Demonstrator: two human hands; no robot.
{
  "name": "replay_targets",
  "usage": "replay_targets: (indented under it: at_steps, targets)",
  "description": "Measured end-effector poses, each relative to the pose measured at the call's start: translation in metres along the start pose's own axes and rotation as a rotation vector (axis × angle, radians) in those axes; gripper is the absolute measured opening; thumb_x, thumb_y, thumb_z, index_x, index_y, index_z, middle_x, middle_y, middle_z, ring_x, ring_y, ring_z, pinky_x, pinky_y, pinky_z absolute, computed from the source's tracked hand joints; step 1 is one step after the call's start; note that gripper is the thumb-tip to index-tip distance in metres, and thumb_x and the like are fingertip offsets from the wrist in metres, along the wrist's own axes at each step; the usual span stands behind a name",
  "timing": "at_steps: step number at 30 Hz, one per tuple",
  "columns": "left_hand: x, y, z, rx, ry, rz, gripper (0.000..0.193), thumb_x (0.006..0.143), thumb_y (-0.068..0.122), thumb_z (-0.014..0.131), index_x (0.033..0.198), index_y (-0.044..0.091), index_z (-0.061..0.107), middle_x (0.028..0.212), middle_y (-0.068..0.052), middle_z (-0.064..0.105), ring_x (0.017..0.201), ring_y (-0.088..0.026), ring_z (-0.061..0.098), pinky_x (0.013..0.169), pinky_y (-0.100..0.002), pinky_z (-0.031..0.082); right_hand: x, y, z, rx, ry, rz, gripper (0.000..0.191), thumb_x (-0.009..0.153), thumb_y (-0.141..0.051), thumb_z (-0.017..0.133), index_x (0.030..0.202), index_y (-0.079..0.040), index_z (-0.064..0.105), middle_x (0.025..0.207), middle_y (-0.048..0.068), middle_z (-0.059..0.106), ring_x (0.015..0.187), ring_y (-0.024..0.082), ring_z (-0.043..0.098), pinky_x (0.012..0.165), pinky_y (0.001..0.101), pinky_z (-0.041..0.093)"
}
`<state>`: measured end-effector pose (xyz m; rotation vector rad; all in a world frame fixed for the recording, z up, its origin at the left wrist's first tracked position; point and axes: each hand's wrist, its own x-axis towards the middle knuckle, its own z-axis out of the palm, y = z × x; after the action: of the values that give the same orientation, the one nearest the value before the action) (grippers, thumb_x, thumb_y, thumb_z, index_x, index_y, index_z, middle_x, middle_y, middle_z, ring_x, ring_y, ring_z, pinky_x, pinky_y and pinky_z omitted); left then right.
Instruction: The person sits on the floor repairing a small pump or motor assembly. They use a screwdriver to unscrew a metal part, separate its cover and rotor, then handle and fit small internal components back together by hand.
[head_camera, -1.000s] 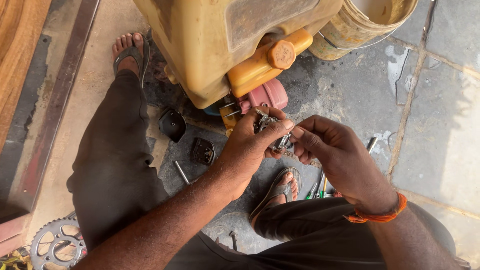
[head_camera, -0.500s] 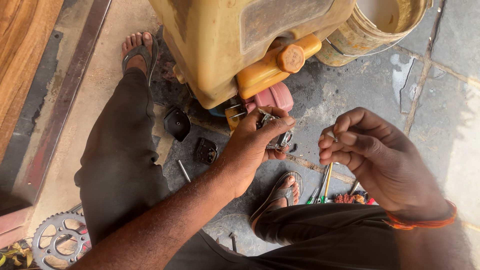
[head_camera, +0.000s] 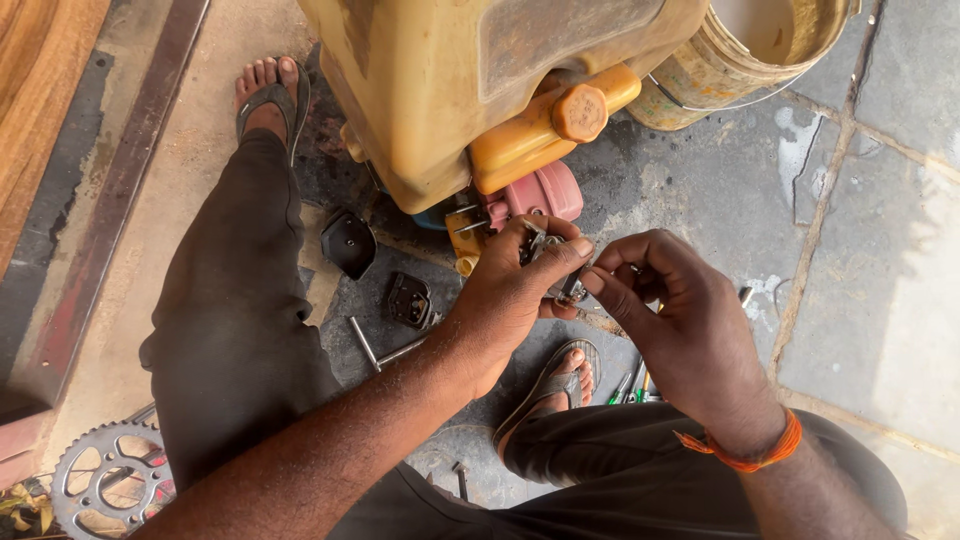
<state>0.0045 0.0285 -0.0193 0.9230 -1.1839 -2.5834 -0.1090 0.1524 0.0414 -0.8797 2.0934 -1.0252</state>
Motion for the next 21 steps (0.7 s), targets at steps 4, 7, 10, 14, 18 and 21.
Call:
replay_targets:
  at_steps: [4, 7, 10, 14, 18, 21]
  targets:
    - [0.001, -0.001, -0.001, 0.023, -0.013, 0.003, 0.033, 0.092, 0.035, 0.069, 0.113, 0.012, 0.059, 0.104, -0.003, 0.064, 0.094, -0.009, 0.065, 0.07, -0.028, 0.06, -0.003, -0.007, 0.0, -0.265, 0.056, -0.121, 0.02, 0.091, -0.017, 0.076, 0.102, -0.002, 0.068, 0.092, 0.003, 0.067, 0.076, 0.007, 0.068, 0.059, 0.0257, 0.056]
    - [0.002, -0.002, 0.0, 0.021, -0.01, -0.003, 0.035, 0.09, 0.034, 0.071, 0.115, 0.013, 0.058, 0.103, -0.004, 0.064, 0.093, -0.01, 0.066, 0.07, -0.028, 0.06, -0.003, -0.004, -0.001, -0.186, 0.036, -0.103, 0.019, 0.091, -0.015, 0.075, 0.103, -0.002, 0.068, 0.088, 0.004, 0.068, 0.077, 0.008, 0.067, 0.066, 0.0267, 0.057]
    - [0.002, -0.004, 0.001, 0.031, -0.008, -0.001, 0.036, 0.09, 0.034, 0.072, 0.115, 0.012, 0.058, 0.103, -0.003, 0.063, 0.093, -0.009, 0.065, 0.07, -0.028, 0.061, 0.001, 0.004, -0.004, -0.011, -0.004, -0.056, 0.017, 0.092, -0.014, 0.074, 0.101, -0.002, 0.066, 0.086, 0.0, 0.069, 0.08, 0.005, 0.066, 0.07, 0.0249, 0.057]
    - [0.003, -0.003, 0.002, -0.009, 0.016, -0.02, 0.036, 0.089, 0.033, 0.073, 0.115, 0.011, 0.06, 0.103, -0.002, 0.063, 0.093, -0.009, 0.064, 0.07, -0.029, 0.06, 0.001, 0.013, -0.008, 0.037, 0.017, 0.029, 0.012, 0.096, -0.011, 0.072, 0.098, -0.002, 0.065, 0.082, 0.0, 0.062, 0.075, 0.006, 0.055, 0.063, 0.0249, 0.048]
    - [0.001, 0.0, 0.001, -0.084, -0.011, -0.012, 0.038, 0.088, 0.032, 0.073, 0.115, 0.009, 0.06, 0.105, -0.003, 0.063, 0.094, -0.009, 0.064, 0.07, -0.03, 0.061, -0.001, 0.015, -0.009, 0.035, 0.014, -0.041, 0.013, 0.096, -0.011, 0.071, 0.098, -0.002, 0.063, 0.083, -0.001, 0.061, 0.078, 0.004, 0.056, 0.067, 0.0231, 0.05]
    - [0.0, 0.002, 0.001, -0.063, -0.004, -0.057, 0.04, 0.086, 0.03, 0.076, 0.116, 0.01, 0.059, 0.102, -0.003, 0.064, 0.088, -0.012, 0.067, 0.07, -0.03, 0.06, 0.0, 0.014, -0.009, -0.016, 0.027, -0.064, 0.013, 0.096, -0.011, 0.072, 0.099, -0.002, 0.063, 0.083, 0.0, 0.061, 0.077, 0.005, 0.056, 0.068, 0.0236, 0.05]
